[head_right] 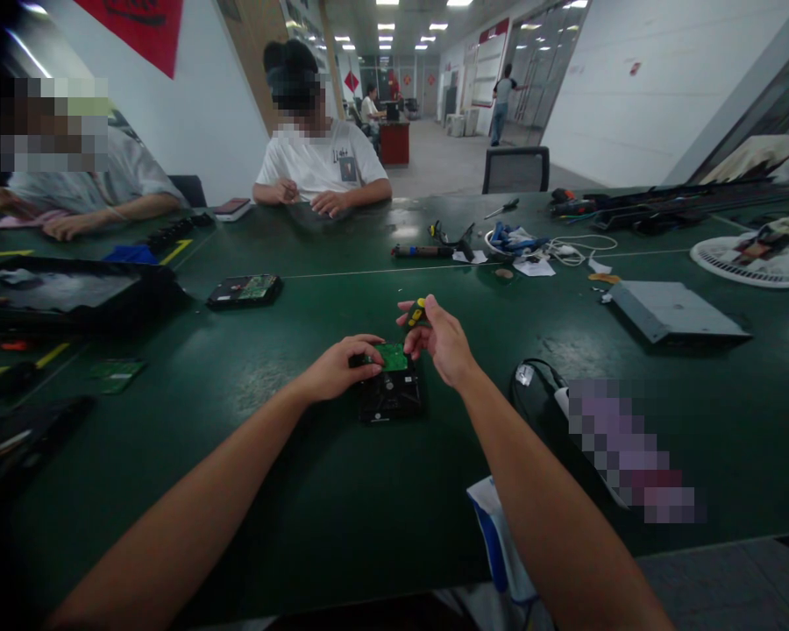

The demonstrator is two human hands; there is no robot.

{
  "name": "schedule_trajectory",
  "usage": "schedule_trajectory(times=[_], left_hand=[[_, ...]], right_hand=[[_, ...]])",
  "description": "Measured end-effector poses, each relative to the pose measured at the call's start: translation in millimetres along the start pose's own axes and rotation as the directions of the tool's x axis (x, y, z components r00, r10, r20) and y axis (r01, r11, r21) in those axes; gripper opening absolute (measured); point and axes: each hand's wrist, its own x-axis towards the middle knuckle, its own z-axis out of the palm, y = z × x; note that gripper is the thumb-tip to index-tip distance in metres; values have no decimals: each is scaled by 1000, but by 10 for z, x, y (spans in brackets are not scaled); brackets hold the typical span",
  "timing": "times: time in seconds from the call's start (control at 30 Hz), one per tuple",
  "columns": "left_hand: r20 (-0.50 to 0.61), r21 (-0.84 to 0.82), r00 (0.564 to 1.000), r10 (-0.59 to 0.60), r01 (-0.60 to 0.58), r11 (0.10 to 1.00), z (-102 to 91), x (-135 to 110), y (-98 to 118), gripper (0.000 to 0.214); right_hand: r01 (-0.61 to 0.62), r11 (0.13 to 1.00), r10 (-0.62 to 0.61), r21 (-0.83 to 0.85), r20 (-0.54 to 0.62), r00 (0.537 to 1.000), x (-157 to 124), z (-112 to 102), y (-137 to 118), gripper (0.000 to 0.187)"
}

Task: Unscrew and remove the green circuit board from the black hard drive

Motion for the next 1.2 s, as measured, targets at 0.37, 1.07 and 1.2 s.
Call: schedule_trajectory(times=[0.37, 1.07, 1.2], left_hand=[[6, -4, 1000, -16, 16, 1000, 10, -2, -2, 12], [8, 7, 1000, -5, 5, 1000, 10, 11, -21, 14], [6, 1, 1000, 9, -9, 1000, 6, 13, -1, 13]], right_hand=[[15, 1000, -15, -20, 11, 1000, -13, 5, 5, 35], [9, 1000, -9, -1, -1, 1000, -17, 23, 30, 33], [19, 1000, -19, -3, 18, 1000, -25, 28, 28, 33]])
